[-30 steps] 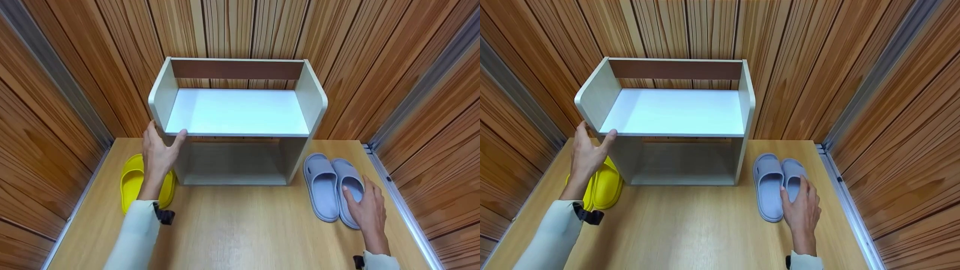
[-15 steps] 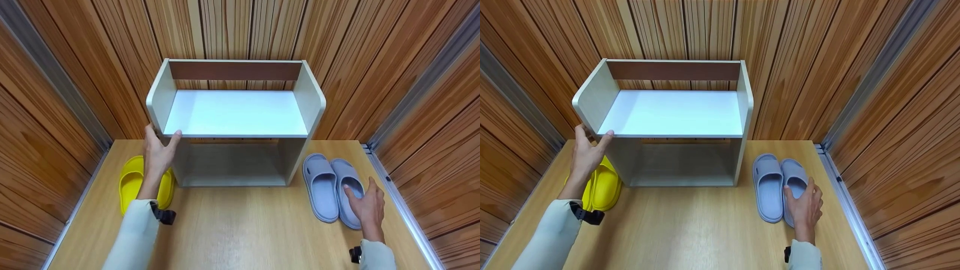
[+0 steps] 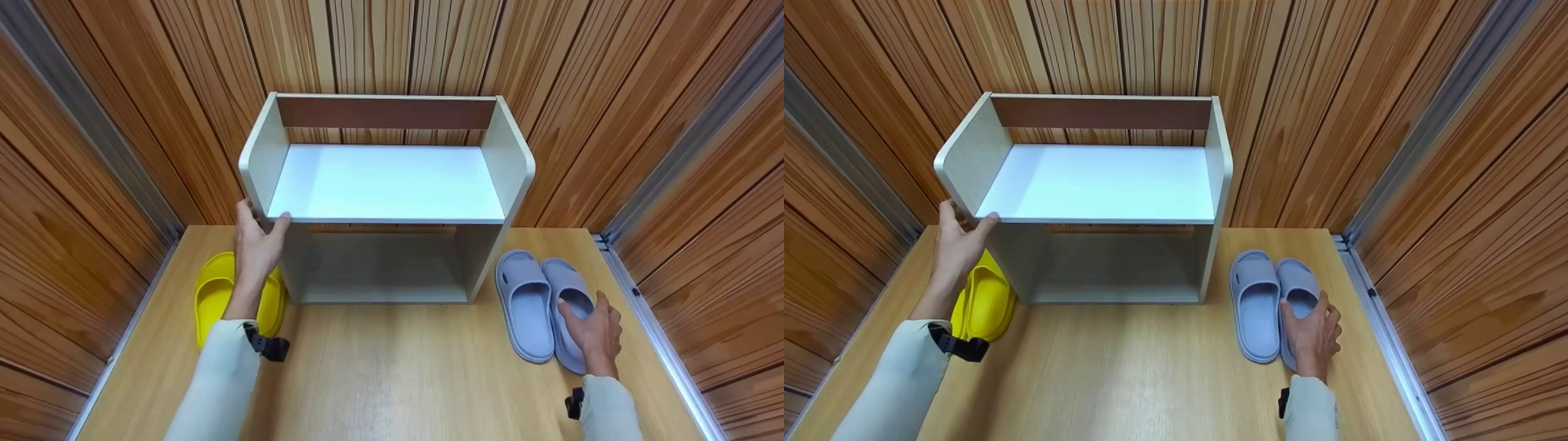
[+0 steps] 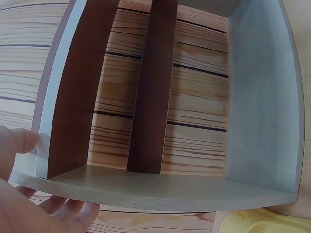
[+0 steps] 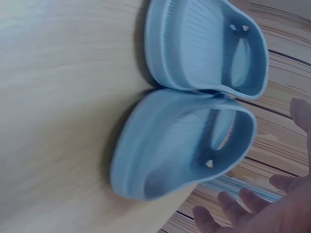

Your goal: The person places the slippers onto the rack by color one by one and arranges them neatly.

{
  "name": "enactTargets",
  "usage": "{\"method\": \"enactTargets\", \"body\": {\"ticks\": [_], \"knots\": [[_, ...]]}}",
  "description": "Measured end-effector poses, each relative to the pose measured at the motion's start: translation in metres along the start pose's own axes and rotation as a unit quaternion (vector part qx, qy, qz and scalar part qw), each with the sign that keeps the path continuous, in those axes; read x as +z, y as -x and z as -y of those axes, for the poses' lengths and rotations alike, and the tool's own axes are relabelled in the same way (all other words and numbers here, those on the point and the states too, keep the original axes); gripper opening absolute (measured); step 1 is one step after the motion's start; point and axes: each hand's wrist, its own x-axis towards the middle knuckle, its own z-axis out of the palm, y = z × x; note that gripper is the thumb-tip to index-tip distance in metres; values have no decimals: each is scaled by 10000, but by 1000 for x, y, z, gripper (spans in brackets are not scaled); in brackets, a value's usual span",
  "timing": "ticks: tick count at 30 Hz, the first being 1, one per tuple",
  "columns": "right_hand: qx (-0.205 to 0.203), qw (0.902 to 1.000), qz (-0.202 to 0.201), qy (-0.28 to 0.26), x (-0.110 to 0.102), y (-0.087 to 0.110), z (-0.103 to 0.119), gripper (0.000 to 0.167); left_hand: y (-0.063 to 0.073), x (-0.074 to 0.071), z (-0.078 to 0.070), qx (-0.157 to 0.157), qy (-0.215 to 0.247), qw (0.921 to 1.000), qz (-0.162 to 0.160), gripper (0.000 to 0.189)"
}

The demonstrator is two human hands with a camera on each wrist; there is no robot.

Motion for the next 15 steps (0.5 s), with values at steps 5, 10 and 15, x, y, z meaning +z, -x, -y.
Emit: {"method": "enactTargets", "body": {"ticks": [5, 10, 15], "knots": [[157, 9998, 84, 24, 2, -5, -3, 105, 0, -1, -2, -75, 93, 9999, 73, 69], [196, 9998, 80, -38, 4, -12, -6, 104, -1, -1, -4, -90, 149, 9998, 103, 67], [223, 9996, 180, -63, 13, -15, -9, 102, -2, -3, -3, -100, 139, 9998, 125, 65]]}}
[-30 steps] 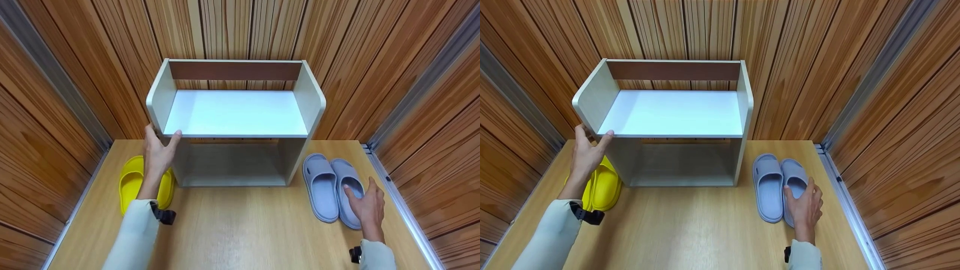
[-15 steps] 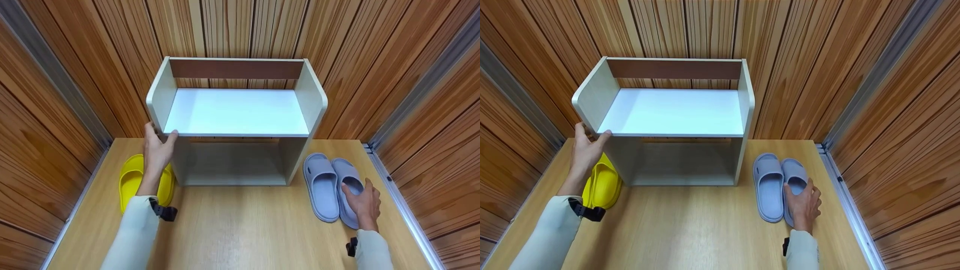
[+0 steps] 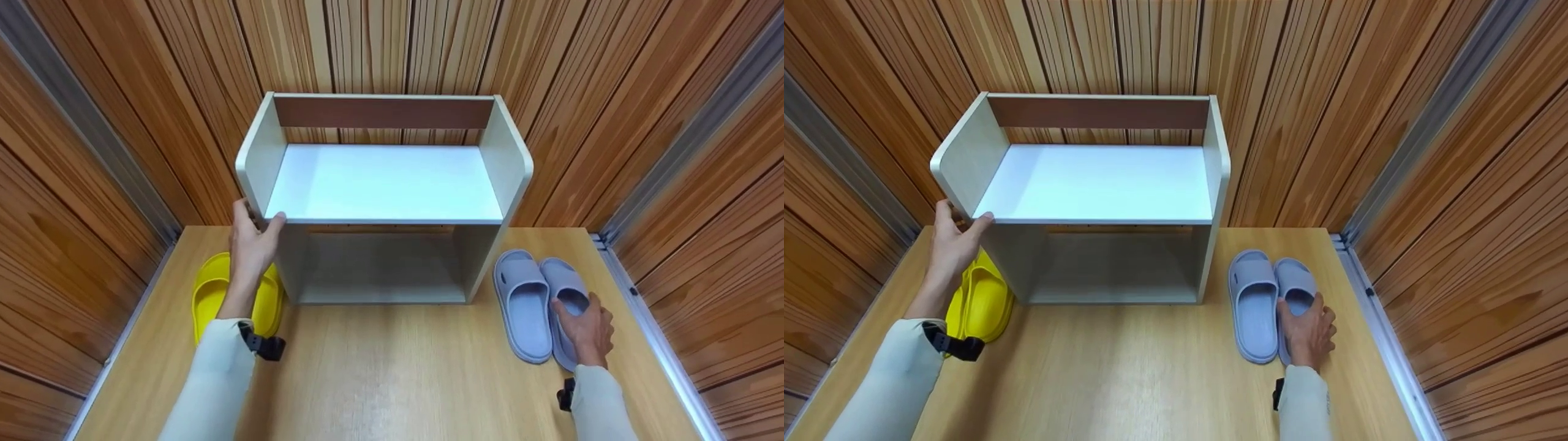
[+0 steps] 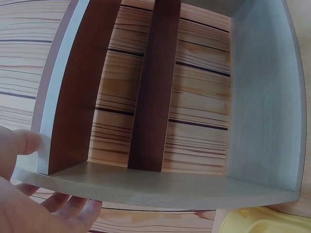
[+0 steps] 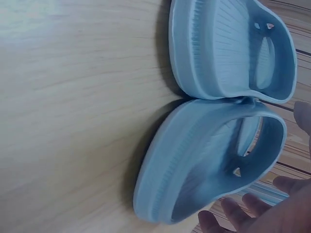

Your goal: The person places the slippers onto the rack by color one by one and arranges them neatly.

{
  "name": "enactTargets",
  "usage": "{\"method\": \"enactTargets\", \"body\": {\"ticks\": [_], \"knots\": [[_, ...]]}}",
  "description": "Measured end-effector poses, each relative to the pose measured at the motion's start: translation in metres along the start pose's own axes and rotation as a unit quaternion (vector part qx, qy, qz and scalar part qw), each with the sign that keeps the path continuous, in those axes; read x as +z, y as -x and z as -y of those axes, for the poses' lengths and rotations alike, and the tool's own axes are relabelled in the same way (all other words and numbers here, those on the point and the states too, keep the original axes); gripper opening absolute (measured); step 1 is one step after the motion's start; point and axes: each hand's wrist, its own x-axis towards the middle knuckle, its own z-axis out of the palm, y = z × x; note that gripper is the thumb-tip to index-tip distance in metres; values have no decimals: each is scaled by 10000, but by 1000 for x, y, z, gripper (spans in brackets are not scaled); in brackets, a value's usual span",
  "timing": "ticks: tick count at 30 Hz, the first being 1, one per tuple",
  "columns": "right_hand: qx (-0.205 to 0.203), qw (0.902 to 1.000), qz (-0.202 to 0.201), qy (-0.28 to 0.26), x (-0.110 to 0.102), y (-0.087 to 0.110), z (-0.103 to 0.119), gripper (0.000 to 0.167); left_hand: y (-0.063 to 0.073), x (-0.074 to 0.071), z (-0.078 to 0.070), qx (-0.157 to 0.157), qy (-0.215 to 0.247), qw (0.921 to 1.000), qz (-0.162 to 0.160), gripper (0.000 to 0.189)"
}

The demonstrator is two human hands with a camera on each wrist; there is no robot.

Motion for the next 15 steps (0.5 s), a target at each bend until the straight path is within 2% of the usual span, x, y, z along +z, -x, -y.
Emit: {"method": "enactTargets", "body": {"ticks": [8, 15], "knots": [[-52, 9998, 48, 201, 8, -2, -6, 98, -1, -1, 4, 47, -16, 10000, 19, 65], [-48, 9996, -34, 282, 10, -7, -5, 99, -2, -2, -1, 102, 79, 9999, 35, 65]]}}
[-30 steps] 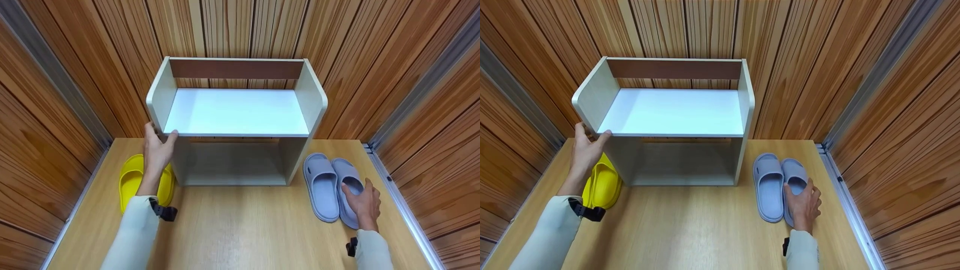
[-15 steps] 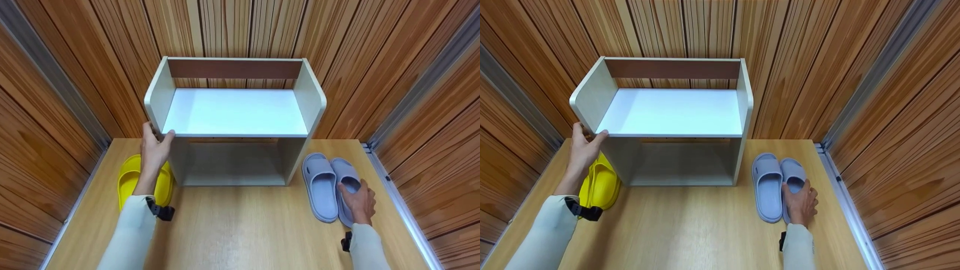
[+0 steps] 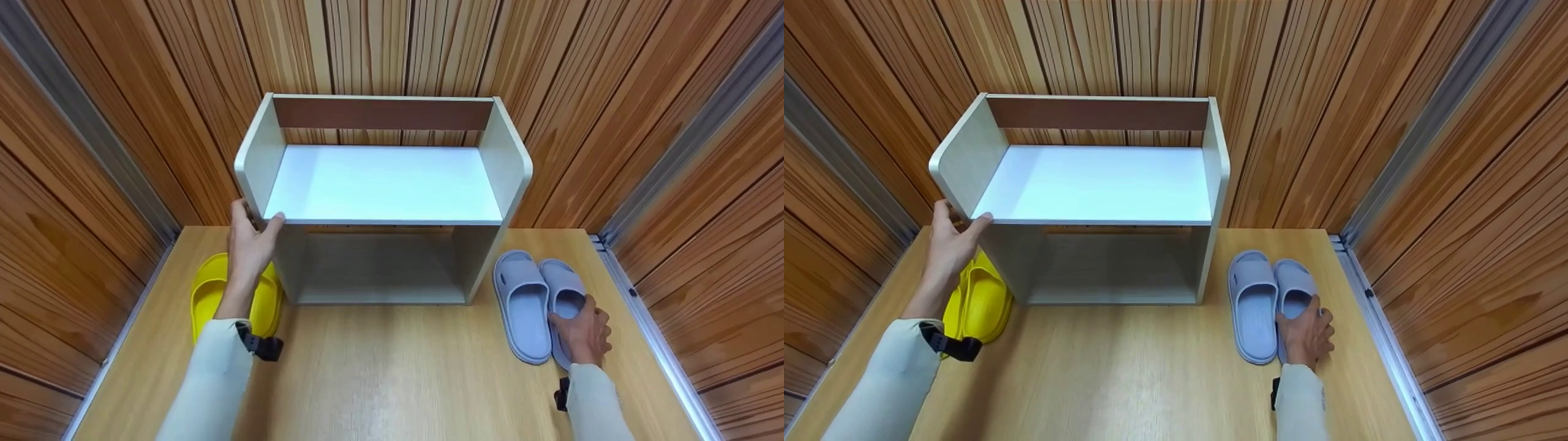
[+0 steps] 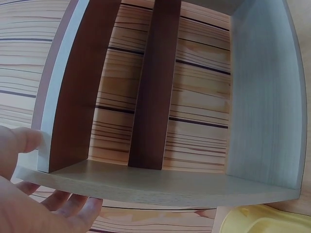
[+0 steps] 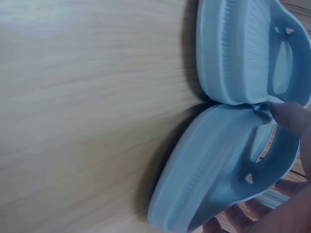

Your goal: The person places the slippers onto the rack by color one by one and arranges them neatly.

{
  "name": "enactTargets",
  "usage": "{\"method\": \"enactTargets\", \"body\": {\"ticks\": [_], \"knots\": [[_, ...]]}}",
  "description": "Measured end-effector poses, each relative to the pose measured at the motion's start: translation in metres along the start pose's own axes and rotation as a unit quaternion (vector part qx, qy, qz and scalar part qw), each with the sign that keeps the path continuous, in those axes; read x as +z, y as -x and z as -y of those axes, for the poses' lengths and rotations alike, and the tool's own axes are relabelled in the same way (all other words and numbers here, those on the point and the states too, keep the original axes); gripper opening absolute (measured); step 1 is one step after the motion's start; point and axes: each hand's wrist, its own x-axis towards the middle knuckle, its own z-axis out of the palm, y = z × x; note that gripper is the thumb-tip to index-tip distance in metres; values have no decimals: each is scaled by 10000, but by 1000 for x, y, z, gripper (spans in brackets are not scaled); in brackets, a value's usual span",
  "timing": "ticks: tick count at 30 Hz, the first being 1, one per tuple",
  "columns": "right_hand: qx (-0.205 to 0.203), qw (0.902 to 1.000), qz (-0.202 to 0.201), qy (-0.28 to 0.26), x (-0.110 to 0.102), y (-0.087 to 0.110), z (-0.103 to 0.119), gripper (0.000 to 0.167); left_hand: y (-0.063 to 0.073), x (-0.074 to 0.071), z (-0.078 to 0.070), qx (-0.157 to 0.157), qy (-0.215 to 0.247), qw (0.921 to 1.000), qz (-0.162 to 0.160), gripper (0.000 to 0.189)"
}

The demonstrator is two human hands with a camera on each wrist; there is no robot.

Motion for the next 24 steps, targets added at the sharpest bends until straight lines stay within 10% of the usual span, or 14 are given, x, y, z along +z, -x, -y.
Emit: {"method": "enactTargets", "body": {"ticks": [24], "knots": [[-60, 10000, 2, -34, 2, -3, -10, 105, -1, -1, 2, -84, 81, 9999, 33, 65]]}}
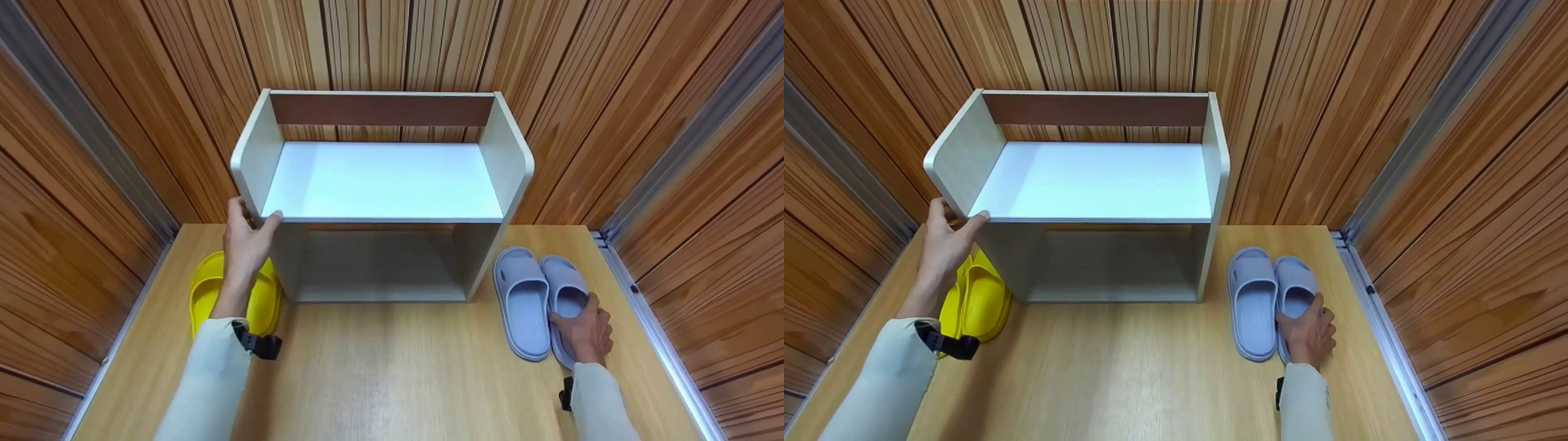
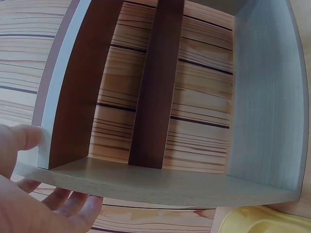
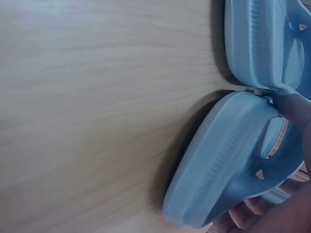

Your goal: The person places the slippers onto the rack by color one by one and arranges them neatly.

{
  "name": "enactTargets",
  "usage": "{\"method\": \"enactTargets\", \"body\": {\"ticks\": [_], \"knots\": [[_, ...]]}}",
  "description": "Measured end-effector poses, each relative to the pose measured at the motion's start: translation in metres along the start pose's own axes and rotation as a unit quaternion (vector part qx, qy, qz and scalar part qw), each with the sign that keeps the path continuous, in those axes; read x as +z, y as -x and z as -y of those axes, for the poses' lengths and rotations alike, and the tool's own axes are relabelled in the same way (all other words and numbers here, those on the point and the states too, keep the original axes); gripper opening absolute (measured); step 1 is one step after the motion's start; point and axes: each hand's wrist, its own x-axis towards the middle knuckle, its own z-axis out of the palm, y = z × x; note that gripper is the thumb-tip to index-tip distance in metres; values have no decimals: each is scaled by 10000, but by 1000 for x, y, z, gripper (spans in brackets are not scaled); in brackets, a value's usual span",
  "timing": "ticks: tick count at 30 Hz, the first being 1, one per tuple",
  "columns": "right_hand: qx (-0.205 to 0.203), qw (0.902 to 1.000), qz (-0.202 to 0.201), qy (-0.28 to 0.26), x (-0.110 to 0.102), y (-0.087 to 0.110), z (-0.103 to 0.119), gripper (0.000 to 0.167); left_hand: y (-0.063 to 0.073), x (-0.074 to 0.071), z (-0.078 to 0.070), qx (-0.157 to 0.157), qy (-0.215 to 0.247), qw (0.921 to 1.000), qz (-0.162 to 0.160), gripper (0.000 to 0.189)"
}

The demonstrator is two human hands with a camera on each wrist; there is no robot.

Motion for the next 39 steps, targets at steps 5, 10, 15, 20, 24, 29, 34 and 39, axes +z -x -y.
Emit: {"method": "enactTargets", "body": {"ticks": [5, 10, 15, 20, 24, 29, 34, 39], "knots": [[-57, 10000, 14, 25, -3, 2, -3, 105, 1, 2, 1, 23, 76, 10000, 25, 65], [-95, 9999, 58, 39, -6, 2, -5, 106, 0, 3, 0, 35, 53, 10000, -29, 64], [-113, 9999, 89, 56, -11, 4, -3, 106, -1, 2, 0, 70, 39, 10000, -45, 62], [-242, 9997, 58, 17, -17, 4, 2, 106, 0, -1, -1, 13, 64, 10000, -40, 63], [-393, 9992, -32, 24, -19, 4, 3, 106, 0, -1, -1, 65, 92, 9999, -36, 62], [-545, 9982, -223, 57, -21, 7, 3, 104, 1, -1, 0, 111, 56, 9999, -49, 62], [-677, 9965, -476, 111, -25, 11, 6, 103, 1, -1, 0, 110, 52, 9999, -57, 62], [-725, 9960, -510, 123, -30, 15, 10, 103, 0, -1, -1, 70, 57, 9999, -46, 63]]}}
